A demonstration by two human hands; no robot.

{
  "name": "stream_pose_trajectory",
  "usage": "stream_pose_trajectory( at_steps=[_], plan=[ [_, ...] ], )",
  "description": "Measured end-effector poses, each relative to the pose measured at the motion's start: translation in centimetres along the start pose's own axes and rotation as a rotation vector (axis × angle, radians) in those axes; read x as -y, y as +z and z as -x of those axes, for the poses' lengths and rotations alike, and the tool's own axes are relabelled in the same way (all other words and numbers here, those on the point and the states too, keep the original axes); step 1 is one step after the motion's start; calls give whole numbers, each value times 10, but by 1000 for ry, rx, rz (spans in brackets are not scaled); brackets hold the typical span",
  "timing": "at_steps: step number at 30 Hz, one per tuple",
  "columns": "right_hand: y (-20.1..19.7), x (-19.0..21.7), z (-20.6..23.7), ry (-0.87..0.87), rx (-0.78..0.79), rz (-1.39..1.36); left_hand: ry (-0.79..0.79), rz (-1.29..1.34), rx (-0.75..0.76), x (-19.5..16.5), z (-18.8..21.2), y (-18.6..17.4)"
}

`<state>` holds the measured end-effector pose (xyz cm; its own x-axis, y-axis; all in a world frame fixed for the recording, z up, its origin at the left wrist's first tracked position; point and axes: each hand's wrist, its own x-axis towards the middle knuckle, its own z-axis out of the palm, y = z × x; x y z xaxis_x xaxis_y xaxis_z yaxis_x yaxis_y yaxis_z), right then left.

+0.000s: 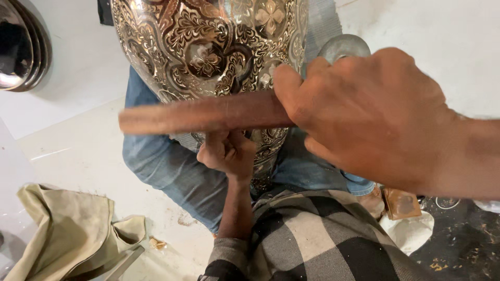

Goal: The person sits on the floor with a large engraved metal vase held between the legs and works its decorated surface. They hold a small punch against the metal with one hand and strike it with a wooden mallet held in the other hand, repositioning the punch repeatedly across the patterned areas.

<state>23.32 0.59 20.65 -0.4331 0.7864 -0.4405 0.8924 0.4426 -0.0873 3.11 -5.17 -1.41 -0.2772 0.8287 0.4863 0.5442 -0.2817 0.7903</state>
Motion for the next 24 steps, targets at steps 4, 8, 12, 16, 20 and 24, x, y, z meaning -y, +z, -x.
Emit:
stream_pose_trajectory(
  at_steps=[4, 8, 12, 16, 20, 24],
  plan=[
    [17, -10, 0, 10, -243, -61, -191, 236, -143, -6, -5, 9],
    [31, -19, 1, 40, -139, -118, 46, 42, -174, -6, -4, 13],
    [39, -22, 5, -8, -216, -52, 36, 75, -167, 2, 5, 16],
    [32, -19, 6, -85, -366, -23, 32, 120, -179, 13, 12, 16],
    [10, -7, 4, -223, -454, -407, -20, 43, -160, 9, 12, 14],
    [-5, 5, 5, -136, -95, 8, -23, 70, -108, -5, 5, 14]
  ],
)
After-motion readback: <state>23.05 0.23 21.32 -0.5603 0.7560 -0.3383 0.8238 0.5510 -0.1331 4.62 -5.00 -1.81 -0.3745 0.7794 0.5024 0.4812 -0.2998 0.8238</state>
